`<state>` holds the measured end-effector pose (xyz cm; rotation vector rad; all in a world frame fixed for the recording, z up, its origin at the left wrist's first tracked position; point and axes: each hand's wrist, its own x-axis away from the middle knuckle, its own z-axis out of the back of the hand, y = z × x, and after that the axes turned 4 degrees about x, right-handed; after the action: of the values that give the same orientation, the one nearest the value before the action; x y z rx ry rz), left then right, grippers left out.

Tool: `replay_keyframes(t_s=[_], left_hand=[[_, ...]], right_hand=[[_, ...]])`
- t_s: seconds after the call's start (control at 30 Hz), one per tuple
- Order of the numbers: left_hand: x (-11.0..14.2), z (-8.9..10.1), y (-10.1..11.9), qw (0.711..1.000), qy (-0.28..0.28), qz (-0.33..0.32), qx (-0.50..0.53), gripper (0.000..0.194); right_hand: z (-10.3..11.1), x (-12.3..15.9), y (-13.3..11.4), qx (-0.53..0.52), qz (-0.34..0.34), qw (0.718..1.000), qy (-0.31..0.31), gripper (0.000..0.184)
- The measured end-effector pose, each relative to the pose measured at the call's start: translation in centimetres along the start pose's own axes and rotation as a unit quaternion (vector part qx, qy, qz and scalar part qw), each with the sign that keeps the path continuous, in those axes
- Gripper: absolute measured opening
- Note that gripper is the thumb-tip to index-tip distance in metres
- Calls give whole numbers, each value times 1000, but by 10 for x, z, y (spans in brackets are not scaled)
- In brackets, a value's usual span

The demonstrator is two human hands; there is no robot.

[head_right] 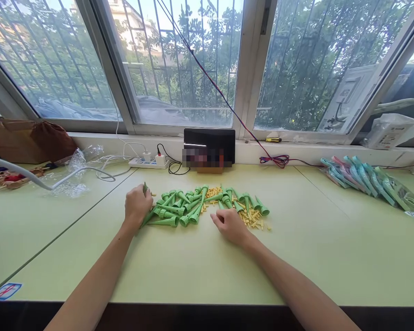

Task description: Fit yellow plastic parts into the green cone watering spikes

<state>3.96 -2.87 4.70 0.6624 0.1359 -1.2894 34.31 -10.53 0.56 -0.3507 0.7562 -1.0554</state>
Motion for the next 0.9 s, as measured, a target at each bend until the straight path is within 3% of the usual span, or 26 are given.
replay_keyframes(t_s=[0.23,0.57,0.9], left_hand=[[-4,-3,-7,999,-20,37,8,21],[-3,7,-1,994,-41,104,10,25],[-4,3,-2,992,-44,115,20,34]], right_hand=[[-1,0,1,4,3,1000,-7,44],[-3,-1,3,10,7,1000,-7,44],[-2,-1,3,17,9,1000,-12,43]])
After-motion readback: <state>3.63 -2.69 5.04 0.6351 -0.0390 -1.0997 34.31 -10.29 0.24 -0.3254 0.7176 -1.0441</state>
